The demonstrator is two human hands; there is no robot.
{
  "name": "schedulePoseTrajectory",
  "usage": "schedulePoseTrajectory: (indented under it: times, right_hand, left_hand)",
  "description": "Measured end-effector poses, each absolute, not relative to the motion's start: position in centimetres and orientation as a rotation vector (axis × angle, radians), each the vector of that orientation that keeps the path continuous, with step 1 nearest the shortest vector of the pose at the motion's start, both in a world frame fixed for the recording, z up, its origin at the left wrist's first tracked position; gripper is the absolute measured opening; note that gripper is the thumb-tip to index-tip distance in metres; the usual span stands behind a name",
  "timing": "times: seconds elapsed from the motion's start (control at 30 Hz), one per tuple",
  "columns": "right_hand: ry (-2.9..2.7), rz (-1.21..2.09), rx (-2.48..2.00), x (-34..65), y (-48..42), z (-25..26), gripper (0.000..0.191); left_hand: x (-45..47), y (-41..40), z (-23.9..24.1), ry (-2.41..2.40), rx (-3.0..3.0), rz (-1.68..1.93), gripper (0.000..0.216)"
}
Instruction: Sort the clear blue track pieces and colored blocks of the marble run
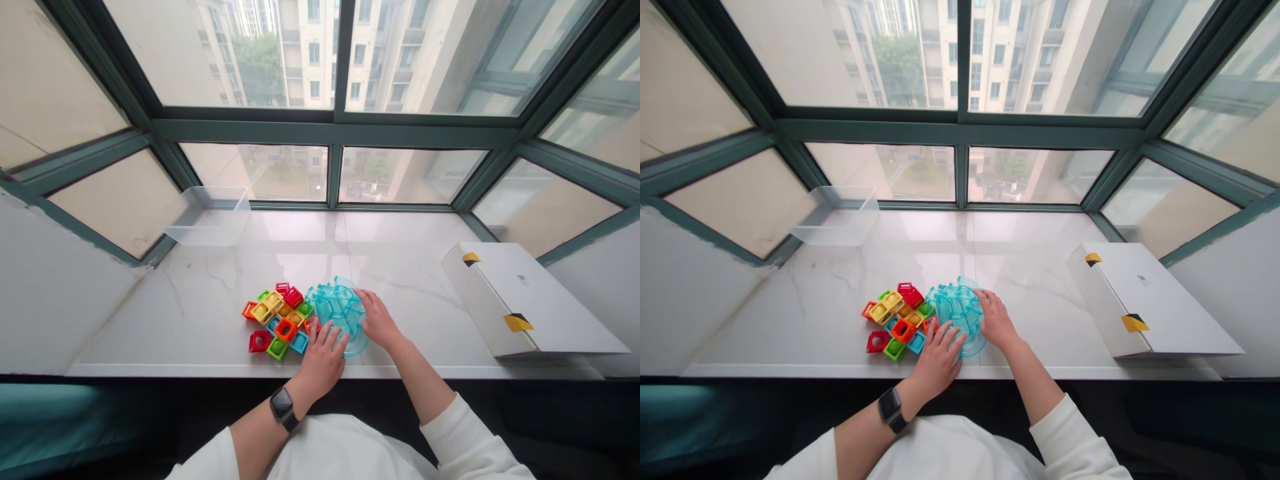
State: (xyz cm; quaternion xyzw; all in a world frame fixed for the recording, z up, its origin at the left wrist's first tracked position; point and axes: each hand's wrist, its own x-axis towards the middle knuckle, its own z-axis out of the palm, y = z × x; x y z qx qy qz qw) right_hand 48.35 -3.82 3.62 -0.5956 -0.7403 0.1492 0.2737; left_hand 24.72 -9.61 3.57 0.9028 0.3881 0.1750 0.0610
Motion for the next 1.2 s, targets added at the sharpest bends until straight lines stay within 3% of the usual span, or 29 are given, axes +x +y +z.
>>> schedulePoseTrajectory:
  times: [0.2,0.47,0.6,0.7,0.9,1.2]
  right_hand:
    - [-1.676,0.331,-1.627,48.0,-5.3,2.5,0.049]
    - [-1.816,0.324,-1.898,44.8,-4.6,0.4,0.055]
    - [-1.801,0.305,-1.94,44.3,-4.0,0.3,0.055]
    - [-1.792,0.297,-1.948,43.9,-3.9,0.4,0.054]
    - [-1.764,0.294,-1.974,42.4,-3.5,0.9,0.051]
    - [-1.713,0.329,-1.976,39.3,-3.0,0.7,0.048]
  left_hand:
    - [25.0,-9.8,2.6,1.196,2.756,0.536,0.05]
    - [21.4,-10.7,7.3,1.136,2.696,0.895,0.043]
    - [15.2,-8.2,9.2,1.596,2.459,1.132,0.045]
    - [11.3,-5.2,8.3,1.912,2.213,0.996,0.051]
    - [9.9,-1.3,5.7,1.861,2.149,0.642,0.061]
    - [7.2,1.1,5.7,1.69,2.319,0.656,0.056]
